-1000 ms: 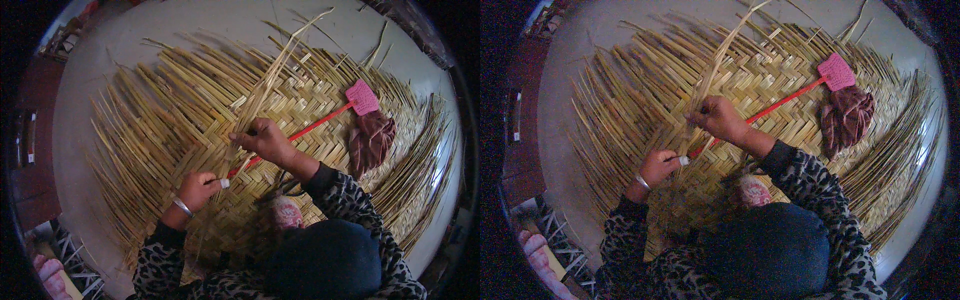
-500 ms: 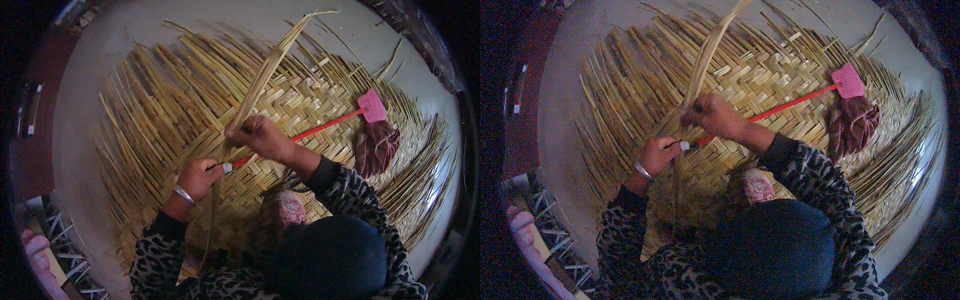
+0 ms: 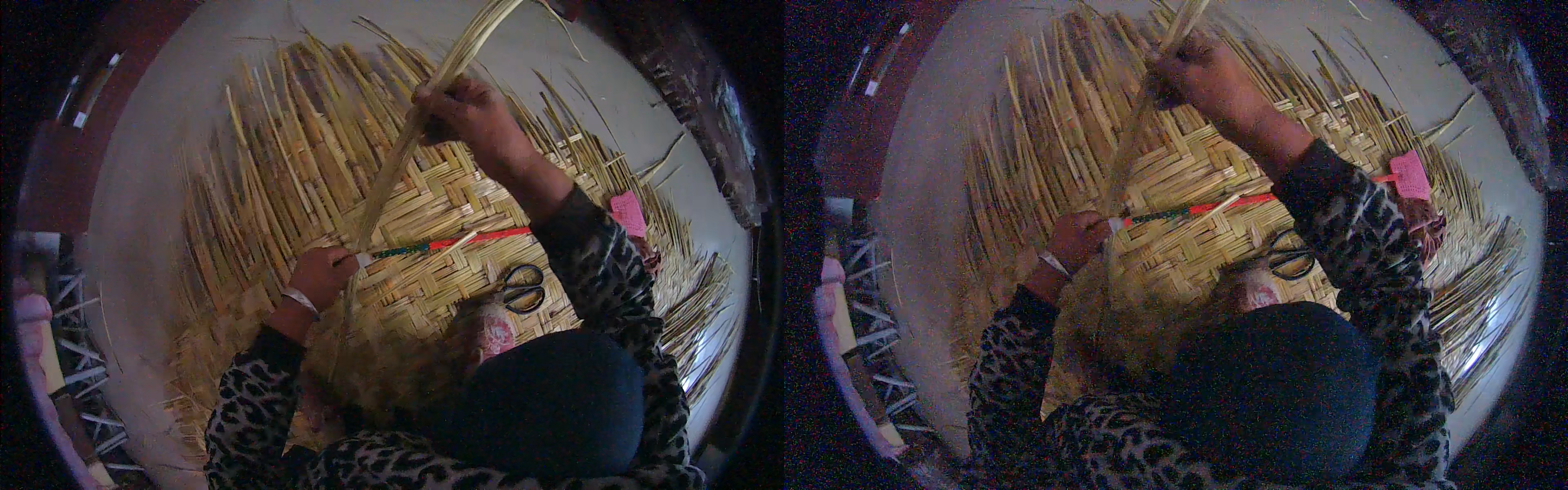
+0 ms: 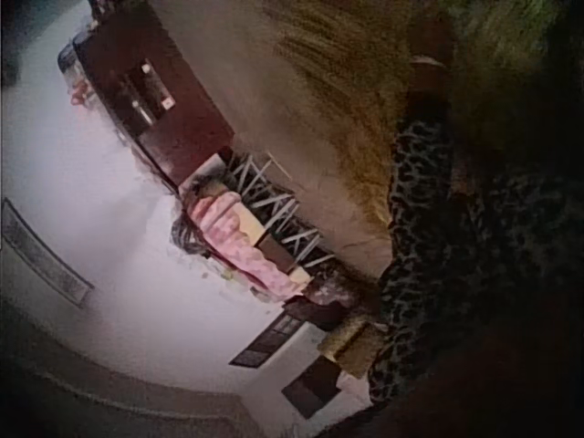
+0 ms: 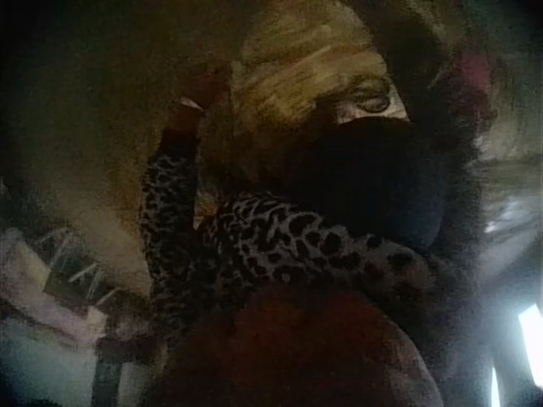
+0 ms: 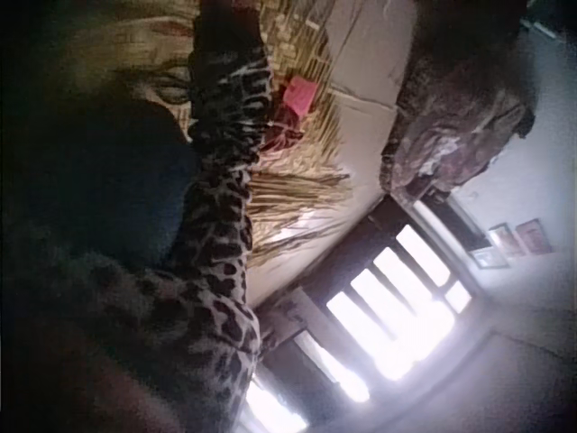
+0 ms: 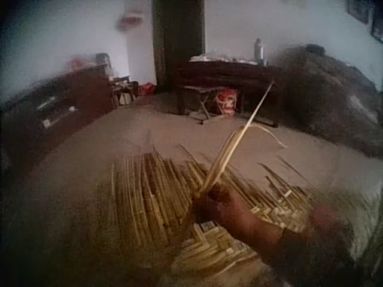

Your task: The person sits on the floor and weaves a large mat using dried palm leaves. They interlace long strips by hand, periodically adjusting the weave and pulling strips tight to maintain tension.

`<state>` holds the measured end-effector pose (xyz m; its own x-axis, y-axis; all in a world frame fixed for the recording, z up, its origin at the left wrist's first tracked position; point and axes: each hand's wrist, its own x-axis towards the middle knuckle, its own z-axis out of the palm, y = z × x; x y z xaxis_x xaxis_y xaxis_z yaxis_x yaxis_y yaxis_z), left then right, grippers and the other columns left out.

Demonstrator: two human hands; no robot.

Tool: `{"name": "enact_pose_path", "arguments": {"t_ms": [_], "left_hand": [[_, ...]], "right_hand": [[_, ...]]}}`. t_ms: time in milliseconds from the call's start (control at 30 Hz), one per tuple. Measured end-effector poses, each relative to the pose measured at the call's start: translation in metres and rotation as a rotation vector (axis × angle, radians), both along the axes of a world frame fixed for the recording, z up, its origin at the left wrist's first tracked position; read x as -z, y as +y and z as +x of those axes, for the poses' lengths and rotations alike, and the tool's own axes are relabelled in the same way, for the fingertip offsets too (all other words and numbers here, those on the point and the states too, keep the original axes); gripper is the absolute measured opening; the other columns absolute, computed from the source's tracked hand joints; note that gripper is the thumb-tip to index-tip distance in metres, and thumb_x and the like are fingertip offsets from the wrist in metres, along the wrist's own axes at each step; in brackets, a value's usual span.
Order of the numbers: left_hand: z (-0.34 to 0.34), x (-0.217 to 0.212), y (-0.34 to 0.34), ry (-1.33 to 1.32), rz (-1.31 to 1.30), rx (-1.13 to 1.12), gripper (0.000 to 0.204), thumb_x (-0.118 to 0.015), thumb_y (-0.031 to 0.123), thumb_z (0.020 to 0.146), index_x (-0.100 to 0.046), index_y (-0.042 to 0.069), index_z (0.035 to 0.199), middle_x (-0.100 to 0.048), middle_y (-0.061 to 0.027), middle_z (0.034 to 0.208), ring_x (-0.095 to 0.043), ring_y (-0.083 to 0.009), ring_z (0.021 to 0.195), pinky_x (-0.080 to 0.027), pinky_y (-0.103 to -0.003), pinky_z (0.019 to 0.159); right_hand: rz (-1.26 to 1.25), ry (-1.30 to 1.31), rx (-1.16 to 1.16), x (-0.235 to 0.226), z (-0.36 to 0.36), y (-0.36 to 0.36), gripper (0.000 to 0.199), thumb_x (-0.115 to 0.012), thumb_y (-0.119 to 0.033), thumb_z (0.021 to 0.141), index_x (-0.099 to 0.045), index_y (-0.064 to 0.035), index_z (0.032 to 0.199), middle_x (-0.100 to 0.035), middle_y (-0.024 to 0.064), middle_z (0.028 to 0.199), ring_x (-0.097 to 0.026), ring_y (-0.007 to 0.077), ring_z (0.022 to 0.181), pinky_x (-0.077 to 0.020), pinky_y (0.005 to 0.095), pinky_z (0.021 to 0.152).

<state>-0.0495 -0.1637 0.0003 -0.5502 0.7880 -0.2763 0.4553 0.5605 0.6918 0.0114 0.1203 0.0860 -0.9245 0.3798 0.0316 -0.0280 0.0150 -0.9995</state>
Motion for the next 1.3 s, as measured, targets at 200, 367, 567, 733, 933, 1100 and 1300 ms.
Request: {"name": "enact_pose_path", "arguments": {"t_ms": [200, 367, 567, 733, 933, 1100, 1300], "left_hand": [[0.012, 0.014, -0.066, -0.066, -0.039, -0.202, 0.031, -0.061, 0.03, 0.083, -0.066, 0.0, 0.079, -0.06, -0.0112, 0.062, -0.06, -0.0207, 0.058, -0.048, -0.035, 0.059], [0.016, 0.015, -0.116, 0.208, -0.093, -0.081, 0.023, -0.057, 0.024, 0.086, -0.064, 0.005, 0.075, -0.063, -0.009, 0.066, -0.062, -0.0207, 0.058, -0.05, -0.033, 0.05], [0.038, 0.008, -0.144, 0.091, 0.083, -0.25, 0.027, -0.062, 0.029, 0.084, -0.067, 0.003, 0.083, -0.065, -0.0107, 0.07, -0.064, -0.0215, 0.066, -0.05, -0.035, 0.06], [0.078, -0.038, -0.142, -0.027, 0.264, -0.336, 0.027, -0.061, 0.028, 0.086, -0.064, 0.001, 0.088, -0.065, -0.013, 0.076, -0.063, -0.0246, 0.068, -0.049, -0.037, 0.064], [0.094, -0.071, -0.122, 0.216, 0.362, -0.371, 0.028, -0.06, 0.028, 0.086, -0.062, 0.0, 0.089, -0.063, -0.0156, 0.076, -0.062, -0.0279, 0.07, -0.047, -0.039, 0.065], [0.087, -0.06, -0.105, 0.142, 0.307, -0.447, 0.029, -0.06, 0.029, 0.084, -0.063, 0.001, 0.091, -0.063, -0.0182, 0.077, -0.062, -0.0314, 0.073, -0.047, -0.039, 0.065], [0.113, -0.052, -0.052, 0.283, 0.447, -0.031, 0.023, -0.06, 0.024, 0.084, -0.062, 0.004, 0.097, -0.063, -0.0096, 0.079, -0.062, -0.0197, 0.072, -0.049, -0.034, 0.064]], "right_hand": [[0.004, 0.16, -0.01, -0.04, -0.026, -0.015, 0.024, -0.056, -0.024, 0.092, -0.06, -0.0011, 0.1, -0.064, 0.0068, 0.083, -0.063, 0.0153, 0.075, -0.0536, 0.0292, 0.071], [0.039, 0.212, -0.104, -0.074, -0.025, -0.052, 0.026, -0.055, -0.024, 0.092, -0.058, 0.0007, 0.102, -0.065, 0.0099, 0.09, -0.065, 0.0182, 0.08, -0.0544, 0.0317, 0.076], [0.04, 0.27, -0.14, -0.124, -0.008, -0.092, 0.025, -0.055, -0.022, 0.093, -0.057, 0.0015, 0.099, -0.065, 0.0119, 0.09, -0.066, 0.0214, 0.084, -0.0553, 0.0339, 0.078], [0.177, 0.275, -0.056, -0.178, 0.016, -0.092, 0.023, -0.055, -0.022, 0.093, -0.055, -0.0012, 0.103, -0.066, 0.0117, 0.089, -0.067, 0.0229, 0.079, -0.0564, 0.0358, 0.074], [0.37, 0.343, -0.069, -0.224, 0.054, -0.1, 0.025, -0.054, -0.025, 0.093, -0.055, -0.0021, 0.103, -0.066, 0.0103, 0.09, -0.067, 0.0206, 0.083, -0.0558, 0.0341, 0.074], [0.382, 0.369, -0.033, -0.256, 0.075, -0.103, 0.025, -0.054, -0.024, 0.093, -0.054, -0.0018, 0.103, -0.065, 0.0097, 0.088, -0.066, 0.0201, 0.081, -0.0552, 0.0332, 0.073], [0.491, 0.502, 0.098, -0.305, 0.093, -0.077, 0.017, -0.052, -0.016, 0.092, -0.052, -0.0002, 0.096, -0.063, 0.01, 0.075, -0.064, 0.0194, 0.061, -0.0522, 0.031, 0.056]]}}
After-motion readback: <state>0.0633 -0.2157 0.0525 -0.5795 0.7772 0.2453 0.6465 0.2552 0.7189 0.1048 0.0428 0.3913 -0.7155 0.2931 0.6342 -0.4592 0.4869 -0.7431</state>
